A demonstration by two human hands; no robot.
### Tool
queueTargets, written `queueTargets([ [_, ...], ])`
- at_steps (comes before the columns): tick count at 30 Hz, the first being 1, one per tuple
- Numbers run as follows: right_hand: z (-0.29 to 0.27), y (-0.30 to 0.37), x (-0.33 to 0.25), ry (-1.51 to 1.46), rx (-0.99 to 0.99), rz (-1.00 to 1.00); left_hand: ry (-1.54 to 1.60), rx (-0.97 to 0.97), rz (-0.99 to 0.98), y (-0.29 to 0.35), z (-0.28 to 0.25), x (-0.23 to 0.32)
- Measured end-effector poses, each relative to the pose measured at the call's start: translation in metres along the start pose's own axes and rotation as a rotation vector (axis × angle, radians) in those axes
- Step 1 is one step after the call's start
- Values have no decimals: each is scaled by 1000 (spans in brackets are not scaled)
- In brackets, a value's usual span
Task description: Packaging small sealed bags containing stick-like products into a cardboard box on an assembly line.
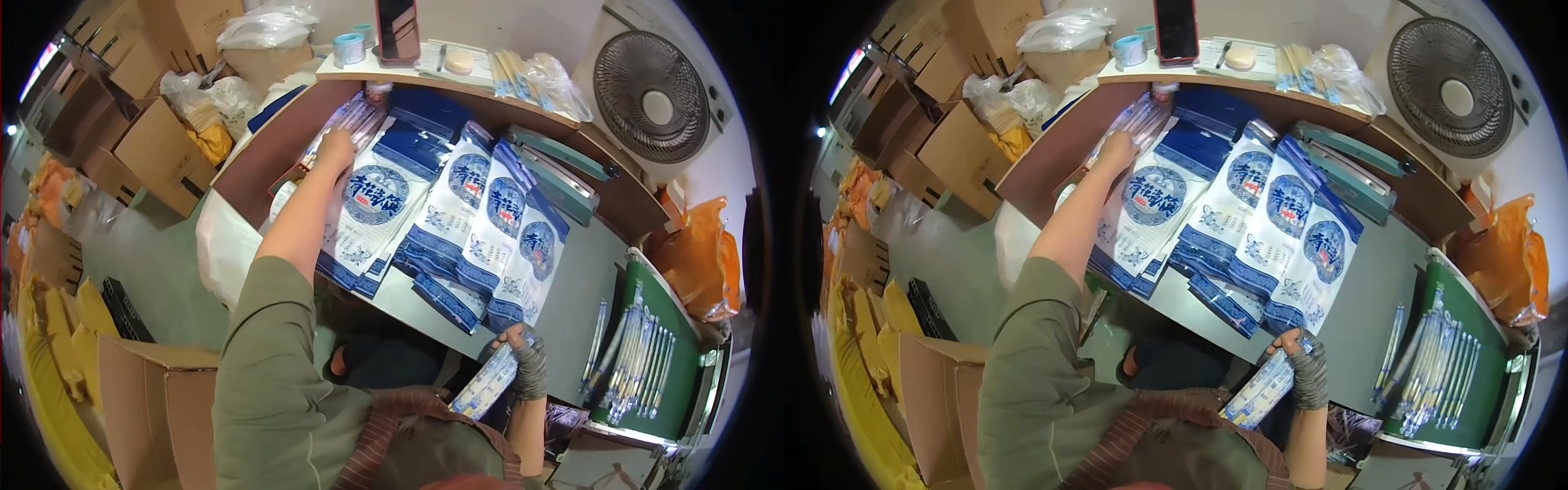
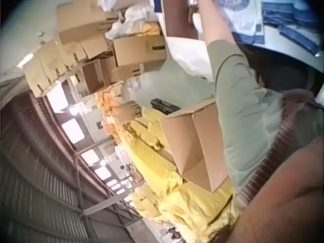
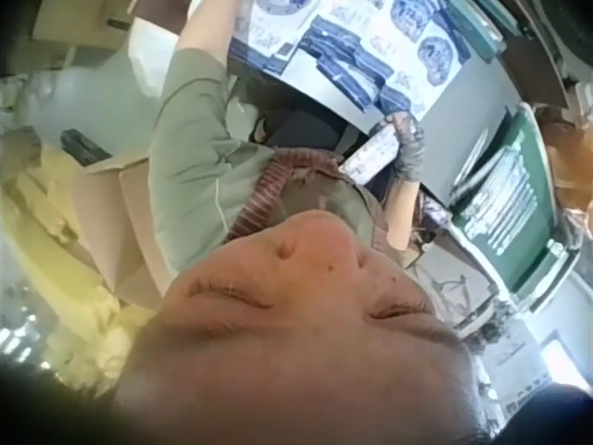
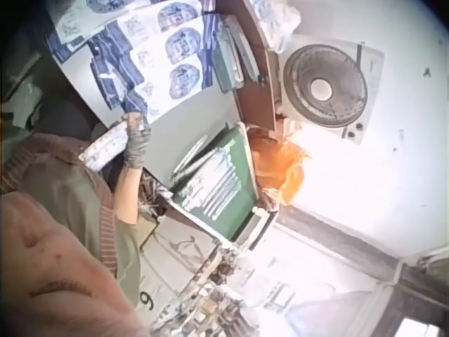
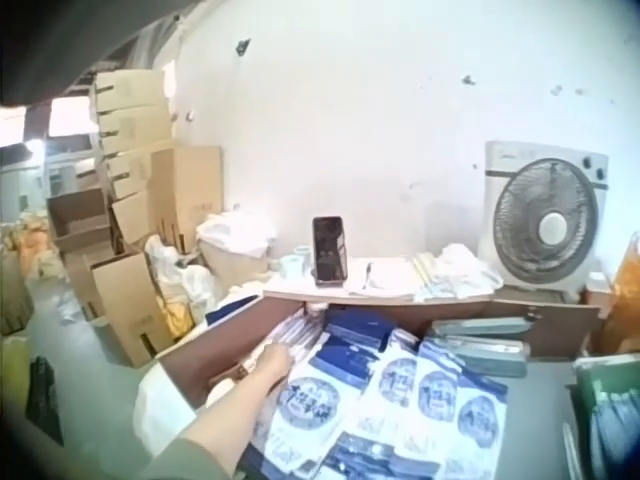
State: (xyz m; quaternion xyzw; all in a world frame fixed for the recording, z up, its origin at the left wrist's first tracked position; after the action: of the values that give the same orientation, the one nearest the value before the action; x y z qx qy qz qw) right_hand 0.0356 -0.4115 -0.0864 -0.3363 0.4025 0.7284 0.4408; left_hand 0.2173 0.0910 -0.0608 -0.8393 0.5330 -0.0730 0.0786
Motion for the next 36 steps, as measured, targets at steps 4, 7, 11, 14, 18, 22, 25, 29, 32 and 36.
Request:
queueTargets([
  [4,-7,12,-13,8,-35,-56,107,175,-170,-2,-12,-17],
  [7,-21,18,-14,-12,-19,-57,96,96,-170,-5,-18,-22],
  [11,-14,20,-9,24,-48,-48,40,46,-83,11,-32,-39],
  [14,-21,25,-12,-2,-13,-64,762,-232,-71,67,-40,1],
  [18,-20,35,-12,-130,-59,-91,1523,-715,159,263,-68,111],
  [22,-30,19,4,28,-156,-151,1775,-1240,323,427,-45,195],
  [25,16,36,-13,-121,-183,-228,1508,-1339,478,476,-20,225],
  [29,33,49,-11,-32,-169,-76,1349,-1499,691,490,-22,226],
  [32,18,46,3,-60,-195,-25,771,-945,1050,437,-78,194],
  [36,12,44,9,-126,-134,-43,266,288,298,307,-71,32],
])
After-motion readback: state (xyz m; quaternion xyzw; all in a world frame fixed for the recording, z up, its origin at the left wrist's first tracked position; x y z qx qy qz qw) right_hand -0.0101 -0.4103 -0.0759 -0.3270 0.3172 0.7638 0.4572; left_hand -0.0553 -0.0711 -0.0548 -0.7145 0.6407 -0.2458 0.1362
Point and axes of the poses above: each hand's wrist, its own y-axis away from the middle knuckle, its own z-axis out of the palm, x = y × z, the point moved 8 cm from there along -y, towards the middle knuckle, and after that the axes turned 14 degrees about -y, right-handed, at the moved point
